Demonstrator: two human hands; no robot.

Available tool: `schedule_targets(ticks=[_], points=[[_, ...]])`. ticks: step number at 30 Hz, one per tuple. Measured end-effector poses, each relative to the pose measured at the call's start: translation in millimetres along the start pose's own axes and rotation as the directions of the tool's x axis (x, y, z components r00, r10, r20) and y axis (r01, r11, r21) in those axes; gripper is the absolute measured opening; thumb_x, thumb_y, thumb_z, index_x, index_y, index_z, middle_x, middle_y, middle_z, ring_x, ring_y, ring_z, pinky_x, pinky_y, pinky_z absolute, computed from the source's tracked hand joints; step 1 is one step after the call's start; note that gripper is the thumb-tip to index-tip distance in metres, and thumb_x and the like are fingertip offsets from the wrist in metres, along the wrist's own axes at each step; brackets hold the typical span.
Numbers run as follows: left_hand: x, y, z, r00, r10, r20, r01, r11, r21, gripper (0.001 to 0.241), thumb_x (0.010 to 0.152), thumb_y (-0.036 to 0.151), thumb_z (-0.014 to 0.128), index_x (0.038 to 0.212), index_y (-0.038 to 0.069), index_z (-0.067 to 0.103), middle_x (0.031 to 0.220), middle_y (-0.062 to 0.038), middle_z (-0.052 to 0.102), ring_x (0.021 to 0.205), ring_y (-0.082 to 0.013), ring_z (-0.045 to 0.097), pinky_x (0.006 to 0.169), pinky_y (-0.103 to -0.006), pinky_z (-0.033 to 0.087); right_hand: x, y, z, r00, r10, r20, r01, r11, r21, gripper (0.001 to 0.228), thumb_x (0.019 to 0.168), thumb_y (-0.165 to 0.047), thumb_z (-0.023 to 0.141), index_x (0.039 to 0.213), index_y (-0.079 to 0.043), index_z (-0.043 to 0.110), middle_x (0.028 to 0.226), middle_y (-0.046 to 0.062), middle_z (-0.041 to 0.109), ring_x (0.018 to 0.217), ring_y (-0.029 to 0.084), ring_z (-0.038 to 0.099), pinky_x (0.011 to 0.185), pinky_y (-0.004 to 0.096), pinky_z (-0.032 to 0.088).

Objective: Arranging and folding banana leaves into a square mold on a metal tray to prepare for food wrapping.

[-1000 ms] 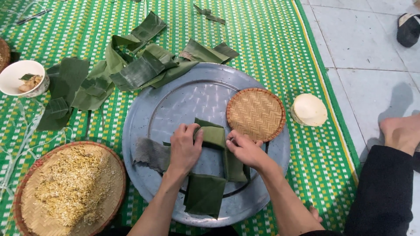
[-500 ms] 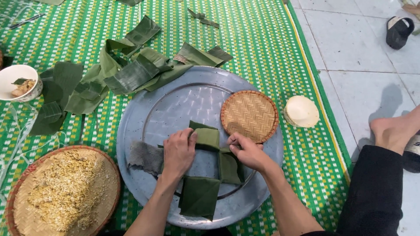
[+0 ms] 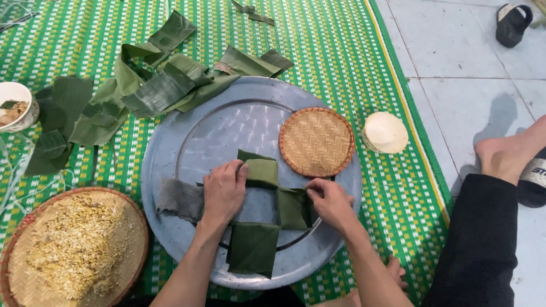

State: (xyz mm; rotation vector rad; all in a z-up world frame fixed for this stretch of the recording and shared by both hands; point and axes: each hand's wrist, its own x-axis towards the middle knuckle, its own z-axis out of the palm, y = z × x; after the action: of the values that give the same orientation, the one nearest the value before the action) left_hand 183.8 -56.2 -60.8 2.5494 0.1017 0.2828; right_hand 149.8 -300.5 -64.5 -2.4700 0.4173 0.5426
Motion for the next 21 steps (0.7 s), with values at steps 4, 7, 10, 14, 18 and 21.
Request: schedule_targets(ticks=[4, 7, 10, 14, 18, 21], points=[[2, -29, 5, 0.986, 0.113, 0.124, -0.095, 0.985, -0.145, 0.031, 0.101, 0.035, 0.055, 0.114, 0.011, 0.070, 0.102, -0.010, 0.073, 0.092, -0.0332, 0.065, 0.091, -0.0462, 0.043, -22, -8, 5, 0.991, 0.005, -0.133, 0.008, 0.995, 0.102, 0.019, 0.101, -0.033, 0.058, 0.111, -0.036, 0.074, 0.099, -0.010, 0.074, 0.102, 0.017, 0.070, 0.093, 0.046, 0.038], [5, -30, 5, 0.987, 0.112, 0.116, -0.094, 0.985, -0.148, 0.031, 0.100, 0.034, 0.056, 0.116, 0.011, 0.070, 0.107, -0.010, 0.073, 0.095, -0.0343, 0.065, 0.091, -0.0464, 0.043, -52, -35, 10, 0.956, -0.088, -0.281, 0.149, 0.967, 0.205, 0.016, 0.096, -0.020, 0.065, 0.105, -0.017, 0.078, 0.101, 0.008, 0.076, 0.104, 0.030, 0.072, 0.093, 0.047, 0.052], [3, -31, 3, 0.987, 0.109, 0.114, -0.089, 0.981, -0.170, 0.032, 0.099, 0.033, 0.057, 0.117, 0.010, 0.070, 0.110, -0.010, 0.074, 0.098, -0.0336, 0.066, 0.091, -0.0455, 0.043, -65, -47, 33, 0.772, -0.413, -0.483, 0.512, 0.854, 0.087, 0.029, 0.083, -0.010, 0.067, 0.111, -0.003, 0.072, 0.116, 0.009, 0.075, 0.103, 0.026, 0.070, 0.093, 0.036, 0.054], [5, -31, 1, 0.987, 0.129, 0.093, -0.109, 0.974, -0.198, 0.029, 0.098, 0.030, 0.058, 0.114, 0.010, 0.071, 0.106, -0.010, 0.074, 0.094, -0.0335, 0.066, 0.088, -0.0455, 0.044, -57, -47, 53, 0.752, -0.515, -0.412, 0.548, 0.835, -0.043, 0.052, 0.086, -0.017, 0.067, 0.137, -0.008, 0.058, 0.139, 0.006, 0.064, 0.131, 0.027, 0.055, 0.107, 0.041, 0.037], [10, -34, -2, 0.992, 0.112, 0.062, -0.096, 0.972, -0.214, 0.030, 0.097, 0.030, 0.059, 0.116, 0.010, 0.072, 0.109, -0.009, 0.075, 0.093, -0.0347, 0.066, 0.088, -0.0465, 0.047, -39, -32, 58, 0.808, -0.525, -0.269, 0.475, 0.849, -0.230, 0.058, 0.089, -0.030, 0.068, 0.144, -0.020, 0.057, 0.156, -0.001, 0.051, 0.146, 0.031, 0.042, 0.104, 0.049, 0.029], [16, -30, -15, 0.997, 0.074, -0.006, -0.069, 0.902, -0.425, 0.021, 0.094, 0.017, 0.063, 0.108, 0.005, 0.072, 0.094, -0.011, 0.075, 0.081, -0.0301, 0.068, 0.077, -0.0402, 0.054, -41, -33, 63, 0.821, -0.526, -0.222, 0.438, 0.830, -0.346, 0.062, 0.097, -0.035, 0.056, 0.154, -0.013, 0.042, 0.166, 0.011, 0.035, 0.153, 0.039, 0.026, 0.110, 0.060, 0.016]])
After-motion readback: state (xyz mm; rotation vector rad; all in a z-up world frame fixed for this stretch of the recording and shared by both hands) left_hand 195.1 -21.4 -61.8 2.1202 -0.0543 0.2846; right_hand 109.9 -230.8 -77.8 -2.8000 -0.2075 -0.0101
